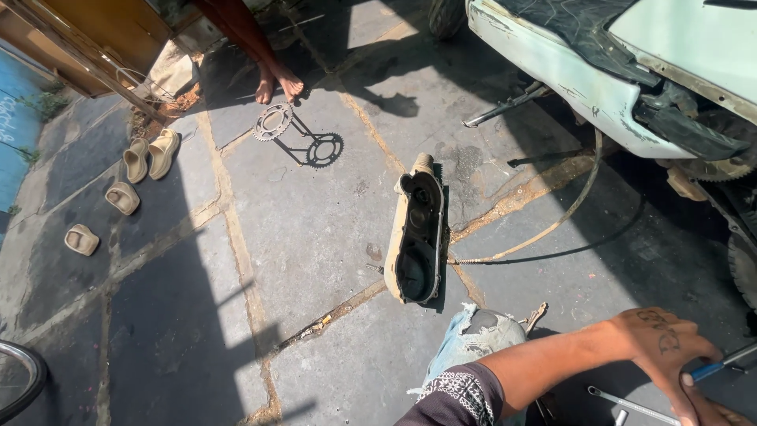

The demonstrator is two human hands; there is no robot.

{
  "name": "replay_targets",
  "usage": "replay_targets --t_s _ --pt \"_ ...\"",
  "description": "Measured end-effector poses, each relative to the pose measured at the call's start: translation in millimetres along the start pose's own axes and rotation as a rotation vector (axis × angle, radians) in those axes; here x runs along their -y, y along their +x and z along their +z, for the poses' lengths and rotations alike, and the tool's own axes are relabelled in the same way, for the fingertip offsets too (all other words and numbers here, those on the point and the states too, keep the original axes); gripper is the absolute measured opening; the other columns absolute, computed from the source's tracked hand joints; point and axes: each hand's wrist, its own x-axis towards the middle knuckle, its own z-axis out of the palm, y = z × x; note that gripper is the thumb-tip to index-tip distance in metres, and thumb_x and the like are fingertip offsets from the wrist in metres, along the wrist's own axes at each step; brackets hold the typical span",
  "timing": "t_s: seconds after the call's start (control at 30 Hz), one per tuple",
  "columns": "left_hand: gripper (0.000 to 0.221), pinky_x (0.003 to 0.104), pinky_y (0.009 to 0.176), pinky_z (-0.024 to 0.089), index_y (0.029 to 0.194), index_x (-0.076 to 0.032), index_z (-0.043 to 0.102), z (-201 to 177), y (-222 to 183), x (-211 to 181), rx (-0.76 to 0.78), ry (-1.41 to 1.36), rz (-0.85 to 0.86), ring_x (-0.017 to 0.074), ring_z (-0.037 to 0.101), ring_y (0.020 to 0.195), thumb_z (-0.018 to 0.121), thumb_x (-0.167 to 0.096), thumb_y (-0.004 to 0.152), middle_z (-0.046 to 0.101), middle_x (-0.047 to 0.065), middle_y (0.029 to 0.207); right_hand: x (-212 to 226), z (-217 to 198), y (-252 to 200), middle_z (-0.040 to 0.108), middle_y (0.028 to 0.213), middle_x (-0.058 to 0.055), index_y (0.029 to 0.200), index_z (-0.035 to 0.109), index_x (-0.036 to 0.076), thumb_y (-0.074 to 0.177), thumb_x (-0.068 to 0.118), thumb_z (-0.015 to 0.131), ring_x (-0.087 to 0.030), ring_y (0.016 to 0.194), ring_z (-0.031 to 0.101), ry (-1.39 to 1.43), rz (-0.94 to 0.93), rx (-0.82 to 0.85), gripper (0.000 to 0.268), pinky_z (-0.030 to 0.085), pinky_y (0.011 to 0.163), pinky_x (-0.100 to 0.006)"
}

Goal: The person sits on the ground beside a white scooter and uses a blue T-handle wrench to loosen and tighten bolts on the scooter's clutch/variator cover near the rear wheel. They reposition the wrench repeatedly on the bolts and hold the tool with both hands while working, with a removed engine cover casing and other wrenches lying on the ground beside them.

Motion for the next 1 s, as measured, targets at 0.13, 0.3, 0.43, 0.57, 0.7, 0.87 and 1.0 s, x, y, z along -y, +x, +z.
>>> replay_targets --t_s 0.13,0.3,0.43,0.57,0.7,0.87,1.0 --pt "0.097 0.038 0.079 0.059 0.124 -0.017 0.066 -22 -2 -19 -0.006 0.078 0.003 0.0261 0.075 0.092 0.093 -0.048 0.037 0.075 0.008 0.091 169 137 -177 0.04 0.054 0.0 0.078 0.065 -0.005 0.096 0.038 0.073 -0.009 0.046 0.033 0.001 0.095 -0.157 0.047 0.023 0.043 -0.027" --pt "0.059 0.041 0.076 0.059 0.118 -0.015 0.069 -74 -15 -55 0.163 0.112 -0.055 0.0318 0.075 0.089 0.079 -0.013 0.06 0.075 0.013 0.087 186 151 -195 0.037 0.051 0.003 0.07 0.066 -0.005 0.089 0.049 0.074 -0.008 0.045 0.03 -0.019 0.068 -0.165 0.058 0.022 0.043 -0.027" --pt "0.066 0.047 0.068 0.054 0.115 -0.013 0.068 -30 -6 -25 -0.116 0.149 0.04 0.0365 0.072 0.078 0.076 -0.009 0.05 0.073 0.015 0.078 204 150 -201 0.041 0.047 0.004 0.065 0.069 0.003 0.082 0.061 0.075 -0.008 0.043 0.038 -0.165 0.039 -0.124 0.061 0.026 0.042 -0.028" --pt "0.064 0.044 0.068 0.055 0.12 -0.015 0.067 -37 1 -41 0.12 0.231 -0.022 0.036 0.072 0.076 0.075 -0.013 0.056 0.073 0.014 0.08 185 142 -191 0.044 0.044 0.002 0.055 0.065 0.005 0.08 0.061 0.077 -0.009 0.04 0.041 -0.144 0.066 -0.15 0.062 0.027 0.04 -0.029" --pt "0.063 0.044 0.063 0.054 0.124 -0.012 0.066 -35 -1 -52 0.179 0.306 -0.016 0.0344 0.072 0.073 0.075 -0.013 0.062 0.073 0.012 0.078 164 146 -182 0.05 0.045 -0.001 0.055 0.069 0.007 0.08 0.061 0.077 -0.01 0.04 0.044 -0.148 -0.01 -0.155 0.06 0.03 0.039 -0.029" --pt "0.055 0.041 0.063 0.054 0.127 -0.008 0.066 -22 3 -39 0.027 0.502 0.077 0.031 0.072 0.068 0.072 -0.01 0.073 0.074 0.008 0.083 173 143 -180 0.054 0.047 -0.001 0.057 0.069 0.006 0.081 0.06 0.078 -0.01 0.042 0.045 -0.054 -0.131 -0.157 0.06 0.031 0.041 -0.027" --pt "0.057 0.041 0.062 0.054 0.125 -0.006 0.066 -33 -4 -44 0.035 0.44 0.054 0.0317 0.071 0.066 0.072 -0.013 0.069 0.074 0.009 0.08 187 150 -189 0.053 0.046 -0.001 0.056 0.069 0.007 0.081 0.061 0.077 -0.01 0.043 0.048 -0.108 -0.042 -0.13 0.06 0.033 0.041 -0.027"
